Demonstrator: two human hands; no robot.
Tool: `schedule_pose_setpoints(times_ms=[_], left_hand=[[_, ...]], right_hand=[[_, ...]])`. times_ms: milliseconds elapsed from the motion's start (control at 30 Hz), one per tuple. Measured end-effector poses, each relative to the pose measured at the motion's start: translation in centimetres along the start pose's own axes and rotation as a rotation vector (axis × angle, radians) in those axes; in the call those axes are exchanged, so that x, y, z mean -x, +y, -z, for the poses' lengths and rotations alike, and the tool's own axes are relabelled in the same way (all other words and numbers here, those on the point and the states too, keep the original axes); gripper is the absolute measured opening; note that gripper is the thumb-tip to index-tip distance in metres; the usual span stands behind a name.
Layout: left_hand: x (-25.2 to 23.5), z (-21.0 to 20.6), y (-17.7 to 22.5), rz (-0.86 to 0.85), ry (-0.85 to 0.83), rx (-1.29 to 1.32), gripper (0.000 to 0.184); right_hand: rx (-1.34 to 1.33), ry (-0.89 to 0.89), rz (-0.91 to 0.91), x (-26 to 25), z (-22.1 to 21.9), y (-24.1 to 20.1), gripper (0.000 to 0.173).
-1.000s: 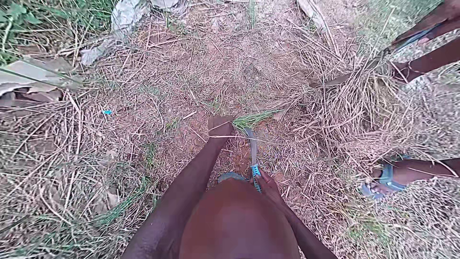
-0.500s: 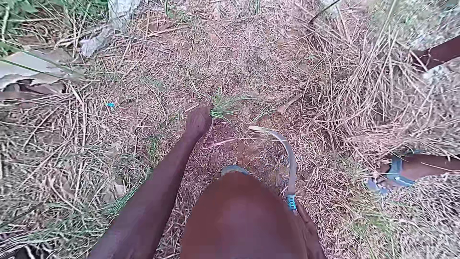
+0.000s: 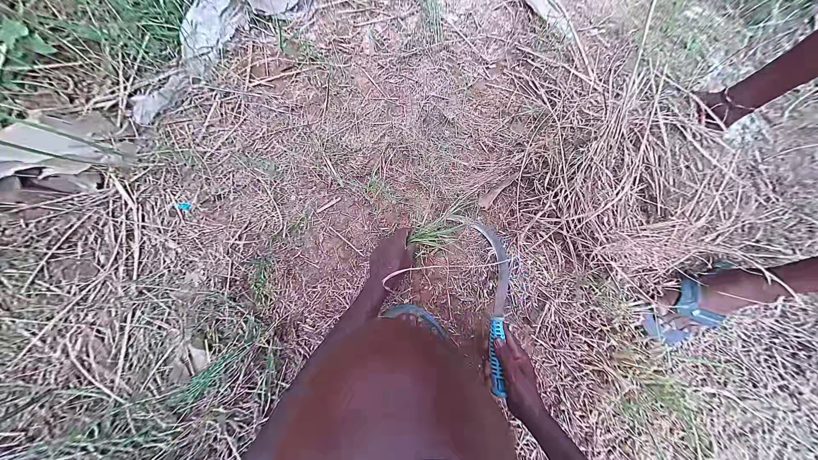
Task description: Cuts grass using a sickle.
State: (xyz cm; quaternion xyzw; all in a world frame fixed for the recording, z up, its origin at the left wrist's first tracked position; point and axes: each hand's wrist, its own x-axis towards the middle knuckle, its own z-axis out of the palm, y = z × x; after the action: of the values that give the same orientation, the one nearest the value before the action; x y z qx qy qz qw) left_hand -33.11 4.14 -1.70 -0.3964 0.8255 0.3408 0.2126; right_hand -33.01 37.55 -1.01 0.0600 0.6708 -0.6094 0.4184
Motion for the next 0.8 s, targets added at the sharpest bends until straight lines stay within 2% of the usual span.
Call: schedule_pose_setpoints(times_ms=[100,200,267,300,333,367,400,433,467,533,600,667,733,767,800], left_hand=[[1.4,2.0,1.7,0.092,-0.076,0.015,0.049],[1.4,2.0,1.9,0.071,-0.094,-0.005,0.062],[0.5,0.2,1.0,-0.027,0.074,-0.022,0.063],[0.9,0.7,1.4,-0.037,0.086,-0.041,0.062],[1.8,2.9,2.7,0.030,-0.066,-0.074,0.062],[2.5,5.6,4.2,0.128,-0.308,-0.108,0.064],[2.6,3.3,2.9,0.012,-0.034,-0.120,0.060],[2.2,1.7,2.2,-0.057,0.131,-0.109,0.060],[2.3,2.0,3.0,-0.028,0.073,-0.095,0.062],[3.3,4.5,5.6,0.085,-0.164,-0.069,0.068],[2.2,2.9,5.2,0.054,-0.049,-0.070,0.071],[1.0,1.9,5.3,0.037,-0.079,-0.112,0.071],[0.6,0.1,4.5,-0.061,0.130,-0.176,0.066],[1.5,1.7,5.6,-0.051,0.093,-0.196,0.063],[3.0,4.7,7.6,0.016,-0.118,-0.202,0.062]], right_hand=[[0.058,-0.013,0.036,1.0,1.1,0.1,0.057],[0.211,-0.061,0.030,0.1,0.0,-1.2,0.056],[0.228,-0.103,-0.021,-0.9,-1.2,-1.7,0.055],[0.200,-0.110,-0.039,-1.0,-1.7,-1.9,0.054],[0.166,-0.117,-0.052,-0.8,-2.1,-1.9,0.054],[0.139,-0.125,-0.063,-0.5,-2.3,-1.8,0.054],[0.115,-0.128,-0.067,-0.4,-2.3,-1.6,0.054],[0.097,-0.125,-0.065,-0.2,-2.3,-1.3,0.053],[0.087,-0.123,-0.063,-0.2,-2.4,-1.2,0.053],[0.092,-0.147,-0.068,-0.9,-2.6,-1.2,0.052],[0.096,-0.179,-0.090,-1.9,-2.3,-1.1,0.052],[0.090,-0.195,-0.124,-1.4,-1.1,-0.8,0.052],[0.080,-0.197,-0.148,0.2,-0.8,-0.2,0.052],[0.089,-0.202,-0.144,0.3,-1.0,-0.3,0.052],[0.099,-0.219,-0.133,0.0,-1.4,-0.2,0.052]])
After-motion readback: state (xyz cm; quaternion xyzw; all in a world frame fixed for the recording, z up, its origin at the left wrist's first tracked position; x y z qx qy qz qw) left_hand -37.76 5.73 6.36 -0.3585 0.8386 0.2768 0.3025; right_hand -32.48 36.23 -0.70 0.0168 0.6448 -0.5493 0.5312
